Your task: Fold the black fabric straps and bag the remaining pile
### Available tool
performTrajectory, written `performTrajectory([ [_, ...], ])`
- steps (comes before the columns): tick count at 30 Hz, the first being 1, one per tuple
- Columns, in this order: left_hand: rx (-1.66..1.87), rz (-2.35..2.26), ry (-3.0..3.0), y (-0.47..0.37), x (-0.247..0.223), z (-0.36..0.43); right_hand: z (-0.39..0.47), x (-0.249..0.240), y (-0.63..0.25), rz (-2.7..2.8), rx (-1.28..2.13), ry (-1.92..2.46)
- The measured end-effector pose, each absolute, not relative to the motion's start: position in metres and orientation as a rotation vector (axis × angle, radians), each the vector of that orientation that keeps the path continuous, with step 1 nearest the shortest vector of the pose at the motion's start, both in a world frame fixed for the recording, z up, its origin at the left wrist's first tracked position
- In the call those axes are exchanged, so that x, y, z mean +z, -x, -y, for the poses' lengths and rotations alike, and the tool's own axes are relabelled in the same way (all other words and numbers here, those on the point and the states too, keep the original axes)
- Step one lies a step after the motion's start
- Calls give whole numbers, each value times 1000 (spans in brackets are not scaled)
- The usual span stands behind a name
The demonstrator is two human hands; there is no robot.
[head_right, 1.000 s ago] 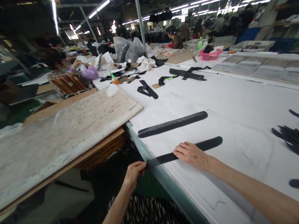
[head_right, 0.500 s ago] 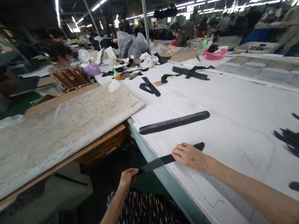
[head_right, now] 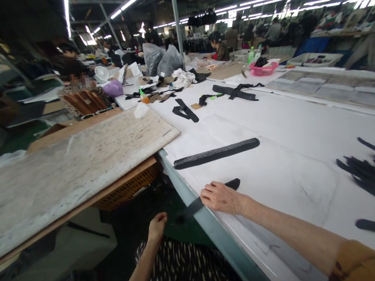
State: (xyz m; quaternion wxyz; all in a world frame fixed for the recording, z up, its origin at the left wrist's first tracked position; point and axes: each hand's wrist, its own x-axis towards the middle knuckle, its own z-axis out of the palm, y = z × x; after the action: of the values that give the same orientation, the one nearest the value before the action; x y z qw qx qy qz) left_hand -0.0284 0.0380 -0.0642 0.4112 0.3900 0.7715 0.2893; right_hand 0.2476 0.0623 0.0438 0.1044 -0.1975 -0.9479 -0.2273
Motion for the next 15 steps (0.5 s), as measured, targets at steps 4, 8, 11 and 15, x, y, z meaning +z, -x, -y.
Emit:
performTrajectory([
  [4,895,-1502,-1215,-18,-22,-44,-62,45,-247,2809,-653,595],
  [8,925,-1229,-1236,-55,7,-41,-63,45,-246,2812,-628,620],
  [11,917,-1213,-1128,-62,9,-40,-63,44,-247,2798,-596,626],
  [15,916,-1203,-1089,-58,5,-43,-65,43,-263,2754,-562,651],
])
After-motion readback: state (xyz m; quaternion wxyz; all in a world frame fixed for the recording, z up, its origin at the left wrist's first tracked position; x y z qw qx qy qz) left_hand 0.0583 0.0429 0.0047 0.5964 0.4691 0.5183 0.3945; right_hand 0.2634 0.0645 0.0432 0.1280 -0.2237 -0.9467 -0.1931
